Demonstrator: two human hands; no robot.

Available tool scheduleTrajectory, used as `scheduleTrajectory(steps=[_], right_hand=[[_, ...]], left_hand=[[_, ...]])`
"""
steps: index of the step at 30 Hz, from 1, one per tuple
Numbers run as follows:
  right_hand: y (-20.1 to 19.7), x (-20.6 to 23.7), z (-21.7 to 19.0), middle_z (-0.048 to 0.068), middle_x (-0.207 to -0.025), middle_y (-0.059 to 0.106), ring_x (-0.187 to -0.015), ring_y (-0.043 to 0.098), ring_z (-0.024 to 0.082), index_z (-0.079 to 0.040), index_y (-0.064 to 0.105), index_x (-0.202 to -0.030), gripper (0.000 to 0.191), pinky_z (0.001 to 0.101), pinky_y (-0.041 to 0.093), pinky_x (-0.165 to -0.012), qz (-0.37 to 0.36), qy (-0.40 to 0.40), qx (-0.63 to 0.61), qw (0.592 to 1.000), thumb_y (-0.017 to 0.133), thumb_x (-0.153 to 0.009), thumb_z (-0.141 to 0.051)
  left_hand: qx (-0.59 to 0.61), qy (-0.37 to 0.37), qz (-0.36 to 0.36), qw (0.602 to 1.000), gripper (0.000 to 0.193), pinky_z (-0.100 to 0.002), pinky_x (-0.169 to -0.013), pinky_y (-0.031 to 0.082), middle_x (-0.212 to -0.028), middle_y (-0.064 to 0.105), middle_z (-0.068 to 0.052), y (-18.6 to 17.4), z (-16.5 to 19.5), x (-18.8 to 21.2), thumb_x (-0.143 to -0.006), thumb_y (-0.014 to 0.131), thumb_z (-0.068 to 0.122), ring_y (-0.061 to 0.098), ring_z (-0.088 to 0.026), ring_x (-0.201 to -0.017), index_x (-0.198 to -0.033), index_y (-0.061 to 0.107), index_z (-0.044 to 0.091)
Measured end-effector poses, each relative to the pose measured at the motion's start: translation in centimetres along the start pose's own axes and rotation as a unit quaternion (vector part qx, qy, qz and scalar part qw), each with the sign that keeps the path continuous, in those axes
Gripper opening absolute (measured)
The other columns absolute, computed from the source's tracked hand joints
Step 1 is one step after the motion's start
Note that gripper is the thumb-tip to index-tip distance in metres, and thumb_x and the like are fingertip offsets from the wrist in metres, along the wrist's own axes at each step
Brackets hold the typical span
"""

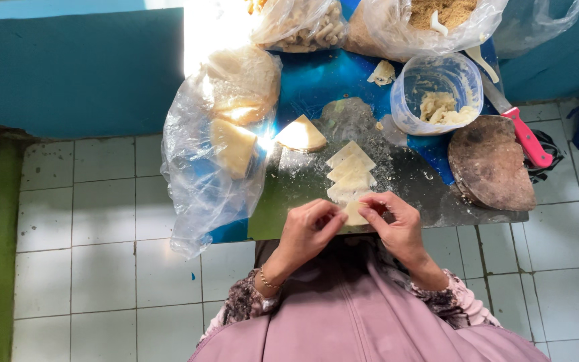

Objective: The person sits at a small table and folds triangular dough wrappers around a filling, pinching the edges closed by hand to form filled pastries. They take filling from a container, place it on a wrapper, fold the wrapper over, press the seams shut, and set the finished pastry aside, repeating the cycle.

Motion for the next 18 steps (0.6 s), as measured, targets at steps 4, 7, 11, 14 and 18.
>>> scheduleTrajectory(steps=[4, 7, 11, 14, 18], right_hand=[[0.5, -1.0, -2.5, 0.006, -0.095, 0.072, -0.077, 0.067, 0.014, -0.007, 0.074, -0.107, 0.015, 0.0276, 0.055, -0.067, 0.025, -0.075, 0.138, 0.987, 0.076, -0.092, -0.008], [0.9, -1.5, -3.8, 0.007, -0.098, 0.07, -0.083, 0.068, 0.019, -0.009, 0.074, -0.106, 0.015, 0.0318, 0.055, -0.07, 0.031, -0.149, 0.186, 0.971, 0.076, -0.091, -0.007], [1.2, -1.9, -4.1, 0.006, -0.095, 0.066, -0.08, 0.066, 0.022, -0.012, 0.076, -0.103, 0.016, 0.0346, 0.054, -0.067, 0.048, -0.156, 0.243, 0.956, 0.08, -0.088, -0.01], [1.3, -2.1, -4.2, 0.005, -0.094, 0.066, -0.081, 0.066, 0.022, -0.012, 0.076, -0.104, 0.016, 0.0353, 0.054, -0.068, 0.046, -0.162, 0.254, 0.953, 0.08, -0.088, -0.011], [1.4, -2.2, -4.5, 0.007, -0.098, 0.067, -0.083, 0.067, 0.025, -0.009, 0.075, -0.109, 0.02, 0.036, 0.054, -0.069, 0.042, -0.16, 0.259, 0.952, 0.079, -0.089, -0.01]], left_hand=[[-0.189, 0.133, 0.097, 0.968, 0.016, -0.038, -0.069, 0.05, -0.081, 0.062, -0.006, 0.0, 2.1, -0.5, -0.091, 0.076, 0.019, 0.064, -0.026, -0.077, -0.083, 0.066, 0.009], [-0.231, 0.148, 0.116, 0.955, 0.018, -0.04, -0.068, 0.049, -0.082, 0.057, -0.007, 0.3, 2.5, -0.5, -0.087, 0.076, 0.018, 0.06, -0.027, -0.079, -0.08, 0.062, 0.009], [-0.264, 0.12, 0.114, 0.95, 0.018, -0.04, -0.068, 0.048, -0.084, 0.056, -0.008, 0.3, 2.3, -0.5, -0.088, 0.076, 0.017, 0.06, -0.026, -0.08, -0.082, 0.061, 0.009], [-0.253, 0.119, 0.115, 0.953, 0.016, -0.039, -0.07, 0.049, -0.09, 0.056, -0.008, 0.1, 2.3, -0.5, -0.089, 0.075, 0.016, 0.06, -0.027, -0.084, -0.09, 0.062, 0.007], [-0.236, 0.161, 0.087, 0.954, 0.016, -0.038, -0.074, 0.049, -0.1, 0.057, -0.008, 0.1, 2.6, -0.3, -0.089, 0.072, 0.012, 0.059, -0.026, -0.088, -0.105, 0.068, 0.009]])
Point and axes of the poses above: each hand's wrist, its own x-axis away from the middle knuckle, its own y-axis out of the palm, z = x × y, the point moved 5 cm from there along -x, towards the middle knuckle
